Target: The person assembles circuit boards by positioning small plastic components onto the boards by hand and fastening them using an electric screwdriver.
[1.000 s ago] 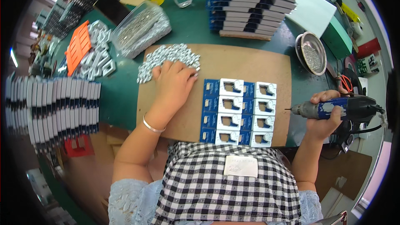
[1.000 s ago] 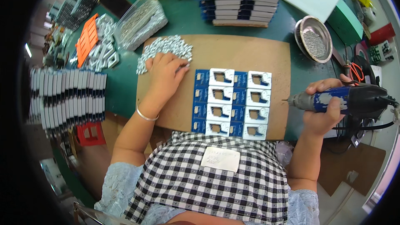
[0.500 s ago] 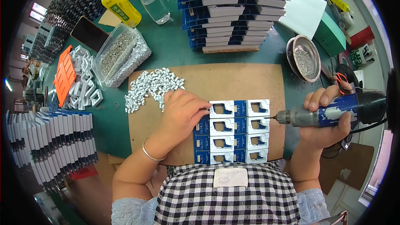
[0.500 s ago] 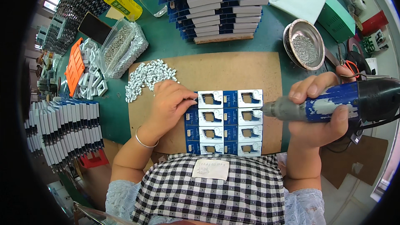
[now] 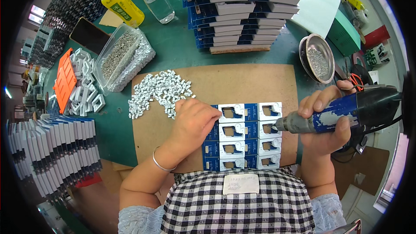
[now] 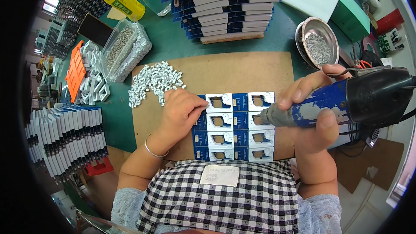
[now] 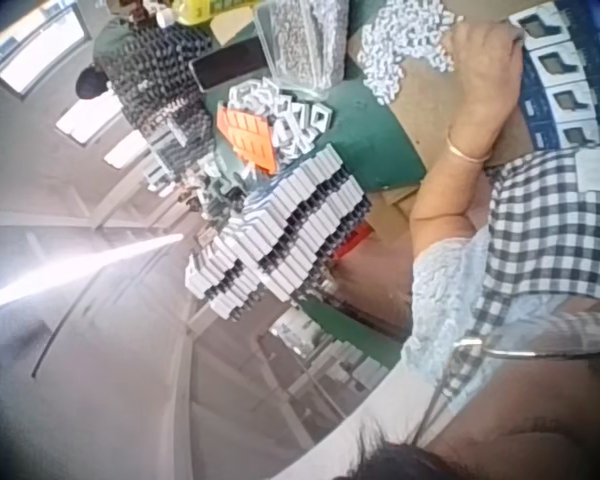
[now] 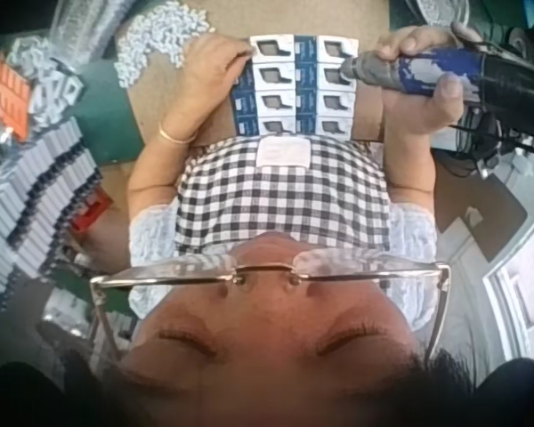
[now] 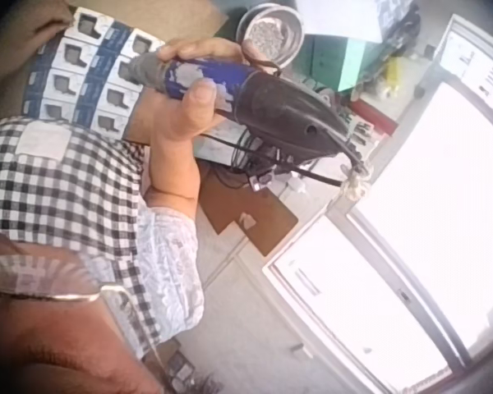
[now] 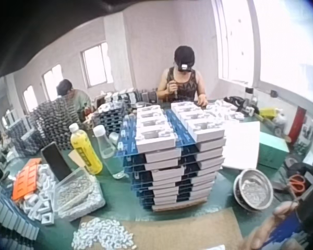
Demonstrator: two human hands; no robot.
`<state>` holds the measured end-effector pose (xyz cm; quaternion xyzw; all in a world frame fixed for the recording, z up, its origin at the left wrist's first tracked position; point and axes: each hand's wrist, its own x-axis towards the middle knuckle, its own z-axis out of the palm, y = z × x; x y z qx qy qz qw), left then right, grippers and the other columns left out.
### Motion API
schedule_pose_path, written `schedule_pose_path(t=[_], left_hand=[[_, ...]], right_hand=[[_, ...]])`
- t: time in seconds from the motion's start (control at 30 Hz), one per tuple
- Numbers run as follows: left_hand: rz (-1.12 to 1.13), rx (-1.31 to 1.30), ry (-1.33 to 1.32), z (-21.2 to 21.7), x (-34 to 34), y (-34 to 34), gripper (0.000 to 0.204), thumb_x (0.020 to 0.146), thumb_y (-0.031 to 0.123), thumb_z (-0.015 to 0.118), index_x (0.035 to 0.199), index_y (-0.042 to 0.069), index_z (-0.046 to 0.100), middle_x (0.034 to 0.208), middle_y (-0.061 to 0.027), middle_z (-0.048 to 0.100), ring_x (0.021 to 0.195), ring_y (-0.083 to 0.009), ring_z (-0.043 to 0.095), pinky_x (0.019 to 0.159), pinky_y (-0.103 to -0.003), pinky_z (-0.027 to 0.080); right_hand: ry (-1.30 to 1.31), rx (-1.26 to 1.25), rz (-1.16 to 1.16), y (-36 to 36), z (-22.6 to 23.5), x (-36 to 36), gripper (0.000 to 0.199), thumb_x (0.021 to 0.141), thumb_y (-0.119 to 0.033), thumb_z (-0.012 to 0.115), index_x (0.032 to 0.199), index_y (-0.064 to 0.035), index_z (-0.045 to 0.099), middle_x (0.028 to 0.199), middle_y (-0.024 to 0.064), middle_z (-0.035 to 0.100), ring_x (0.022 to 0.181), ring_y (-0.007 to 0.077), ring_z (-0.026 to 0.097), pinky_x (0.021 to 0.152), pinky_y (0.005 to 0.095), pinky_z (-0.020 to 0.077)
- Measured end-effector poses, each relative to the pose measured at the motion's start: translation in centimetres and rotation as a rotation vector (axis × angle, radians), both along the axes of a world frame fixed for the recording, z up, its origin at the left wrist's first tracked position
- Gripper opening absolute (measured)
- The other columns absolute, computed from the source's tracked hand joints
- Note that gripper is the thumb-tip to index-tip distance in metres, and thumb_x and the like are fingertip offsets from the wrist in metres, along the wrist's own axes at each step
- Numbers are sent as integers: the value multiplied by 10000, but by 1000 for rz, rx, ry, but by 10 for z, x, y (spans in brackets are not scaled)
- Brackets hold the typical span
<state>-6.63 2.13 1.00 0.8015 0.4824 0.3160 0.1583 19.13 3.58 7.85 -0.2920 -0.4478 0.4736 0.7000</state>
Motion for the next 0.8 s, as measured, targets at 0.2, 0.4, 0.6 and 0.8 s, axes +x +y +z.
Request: schedule_pose_path(t=[0.2,0.4,0.6,0.8], left_hand=[[-86,194,140,2,-1,-1,174,692,49,720,848,120,691,814,17,629,774,-185,556,783,-349,366],[-111,164,37,-6,-3,0,206,690,34,714,874,113,665,816,2,603,761,-199,550,752,-357,369],[-82,162,-30,-11,-2,2,245,752,61,629,990,86,579,781,-26,560,767,-212,532,759,-371,361],[-97,162,-59,-13,-3,3,256,749,59,630,997,80,569,772,-27,559,759,-218,533,766,-366,368]], right_hand=[[-120,71,103,8,12,-26,649,859,-450,634,1297,-50,371,812,75,523,654,195,585,625,349,505],[-141,86,385,10,12,-44,650,812,-205,767,1302,-83,357,880,118,619,827,253,654,738,346,549],[-111,165,523,26,-8,-65,632,810,-159,745,1318,-77,379,893,126,624,860,247,658,769,358,557],[-214,110,409,24,-11,-75,668,830,-379,737,1297,-101,349,856,93,573,776,230,631,743,383,533]])
